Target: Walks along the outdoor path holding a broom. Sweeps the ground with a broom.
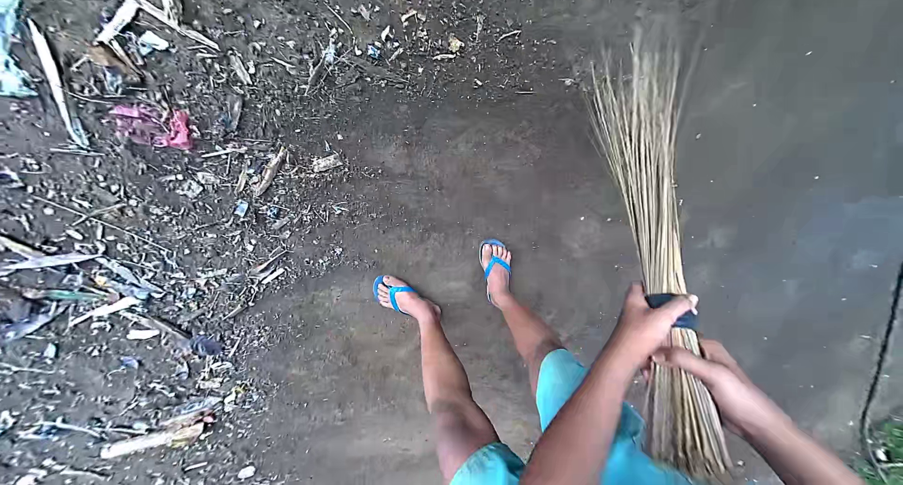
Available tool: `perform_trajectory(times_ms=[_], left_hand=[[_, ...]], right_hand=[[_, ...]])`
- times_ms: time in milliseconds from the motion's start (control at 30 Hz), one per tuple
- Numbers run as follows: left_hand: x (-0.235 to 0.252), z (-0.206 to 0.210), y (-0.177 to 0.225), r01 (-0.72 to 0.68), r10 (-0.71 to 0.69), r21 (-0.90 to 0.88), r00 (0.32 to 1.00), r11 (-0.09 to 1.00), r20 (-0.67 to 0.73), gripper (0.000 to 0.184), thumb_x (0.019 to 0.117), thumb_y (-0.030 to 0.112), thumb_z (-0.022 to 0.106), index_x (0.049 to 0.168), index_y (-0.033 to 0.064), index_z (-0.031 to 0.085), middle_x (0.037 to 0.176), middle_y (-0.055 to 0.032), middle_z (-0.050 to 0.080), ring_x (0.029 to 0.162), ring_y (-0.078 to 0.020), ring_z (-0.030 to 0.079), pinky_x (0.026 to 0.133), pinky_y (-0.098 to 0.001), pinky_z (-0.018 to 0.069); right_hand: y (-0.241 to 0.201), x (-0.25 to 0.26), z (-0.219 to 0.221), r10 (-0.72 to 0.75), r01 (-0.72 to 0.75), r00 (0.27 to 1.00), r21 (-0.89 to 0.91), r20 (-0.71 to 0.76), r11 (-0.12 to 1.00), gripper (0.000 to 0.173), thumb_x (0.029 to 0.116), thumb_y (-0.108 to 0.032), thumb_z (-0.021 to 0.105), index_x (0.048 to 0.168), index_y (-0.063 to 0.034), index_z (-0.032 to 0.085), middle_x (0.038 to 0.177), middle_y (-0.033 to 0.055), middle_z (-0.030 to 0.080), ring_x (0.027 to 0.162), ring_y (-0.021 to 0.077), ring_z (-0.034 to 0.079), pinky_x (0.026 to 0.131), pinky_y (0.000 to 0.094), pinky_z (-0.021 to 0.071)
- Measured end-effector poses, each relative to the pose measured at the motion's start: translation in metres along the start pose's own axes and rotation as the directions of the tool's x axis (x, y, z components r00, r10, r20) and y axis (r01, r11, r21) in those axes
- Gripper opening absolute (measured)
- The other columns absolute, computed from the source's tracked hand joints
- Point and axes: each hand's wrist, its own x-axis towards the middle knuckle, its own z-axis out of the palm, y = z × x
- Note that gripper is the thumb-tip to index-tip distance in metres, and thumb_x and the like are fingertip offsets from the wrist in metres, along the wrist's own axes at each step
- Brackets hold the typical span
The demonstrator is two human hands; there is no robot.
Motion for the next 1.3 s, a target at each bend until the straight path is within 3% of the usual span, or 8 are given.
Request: perform_trajectory(times_ms=[133, 333, 567, 800, 967, 1100, 1200, 1300], left_hand=[[-0.006, -0.113, 0.053, -0.225, 0.187, -0.124, 0.947, 0.967, -0.26, 0.03, 0.0969, 0.002, 0.057, 0.124, -0.011, 0.053, 0.091, -0.0125, 0.068, 0.078, -0.0139, 0.067, 0.077, -0.0305, 0.0582], [-0.123, -0.251, 0.076, -0.802, 0.594, -0.165, 0.547, 0.574, -0.59, 0.037, 0.0931, 0.019, 0.056, 0.12, -0.0022, 0.043, 0.093, -0.012, 0.067, 0.082, -0.0175, 0.07, 0.076, -0.0311, 0.061], [-0.133, -0.128, 0.066, -0.649, 0.535, -0.174, 0.726, 0.741, -0.432, 0.077, 0.0907, 0.014, 0.061, 0.15, -0.0076, 0.017, 0.104, -0.015, 0.065, 0.093, -0.0181, 0.068, 0.087, -0.0349, 0.0584], [-0.066, -0.115, 0.149, -0.05, 0.046, 0.07, 0.998, 0.996, 0.049, 0.05, 0.1018, 0.018, 0.062, 0.143, -0.0051, 0.044, 0.12, -0.0223, 0.064, 0.102, -0.0229, 0.065, 0.093, -0.0402, 0.0536], [-0.078, -0.259, 0.227, -0.231, 0.277, 0.245, 0.945, 0.942, -0.176, 0.04, 0.1031, 0.023, 0.06, 0.134, -0.001, 0.056, 0.106, -0.0139, 0.068, 0.087, -0.015, 0.063, 0.082, -0.034, 0.0535], [-0.124, -0.352, 0.216, -0.706, 0.646, 0.047, 0.617, 0.707, -0.45, 0.028, 0.1035, 0.019, 0.048, 0.124, 0.002, 0.055, 0.096, -0.007, 0.071, 0.083, -0.0145, 0.07, 0.076, -0.0318, 0.0609], [-0.174, -0.341, 0.204, -0.725, 0.682, 0.132, 0.548, 0.676, -0.484, 0.043, 0.1031, 0.037, 0.053, 0.142, 0.02, 0.047, 0.107, -0.0019, 0.07, 0.087, -0.0127, 0.069, 0.077, -0.0311, 0.0597], [-0.206, -0.293, 0.164, -0.723, 0.673, 0.049, 0.614, 0.689, -0.413, 0.072, 0.0969, 0.027, 0.059, 0.154, 0.004, 0.021, 0.113, -0.0106, 0.065, 0.099, -0.0192, 0.068, 0.088, -0.0375, 0.0589]], right_hand=[[-0.035, 0.068, 0.115, 0.019, 0.041, 0.957, -0.201, 0.288, 0.979, 0.022, 0.0807, -0.011, 0.068, 0.101, -0.0054, 0.063, 0.08, 0.0022, 0.072, 0.07, 0.013, 0.071, 0.069, 0.0328, 0.0629], [-0.044, 0.067, 0.274, 0.1, 0.428, 0.537, -0.372, 0.838, 0.824, 0.066, 0.0733, -0.023, 0.083, 0.129, -0.0028, 0.054, 0.111, 0.0068, 0.068, 0.101, 0.0097, 0.067, 0.091, 0.0323, 0.0561], [-0.041, -0.015, 0.155, -0.078, 0.216, 0.805, -0.167, 0.589, 0.962, 0.058, 0.0709, -0.018, 0.082, 0.124, -0.0141, 0.06, 0.091, -0.0007, 0.073, 0.069, 0.014, 0.071, 0.062, 0.033, 0.0639], [-0.087, -0.006, 0.182, -0.089, 0.086, 0.996, -0.088, -0.027, 0.992, 0.012, 0.0828, -0.015, 0.056, 0.091, -0.0098, 0.062, 0.069, 0.002, 0.069, 0.06, 0.0126, 0.068, 0.056, 0.0288, 0.059], [-0.112, 0.076, 0.327, -0.1, 0.147, 0.955, -0.152, 0.281, 0.977, 0.006, 0.0934, -0.008, 0.056, 0.092, -0.0065, 0.062, 0.071, 0.0039, 0.068, 0.063, 0.0128, 0.068, 0.059, 0.0292, 0.0585], [-0.101, 0.104, 0.409, -0.048, 0.388, 0.678, -0.302, 0.734, 0.871, 0.026, 0.0832, -0.017, 0.077, 0.102, -0.0015, 0.067, 0.082, 0.0125, 0.073, 0.068, 0.0228, 0.073, 0.062, 0.0421, 0.0636], [-0.094, 0.053, 0.413, -0.093, 0.38, 0.645, -0.213, 0.758, 0.9, 0.045, 0.076, -0.01, 0.074, 0.118, -0.0056, 0.058, 0.083, 0.0111, 0.069, 0.064, 0.0201, 0.069, 0.059, 0.036, 0.0614], [-0.068, -0.015, 0.358, -0.111, 0.309, 0.747, -0.195, 0.656, 0.931, 0.058, 0.0727, -0.013, 0.078, 0.126, -0.0076, 0.055, 0.094, 0.0037, 0.07, 0.074, 0.0152, 0.071, 0.066, 0.0341, 0.0641]])
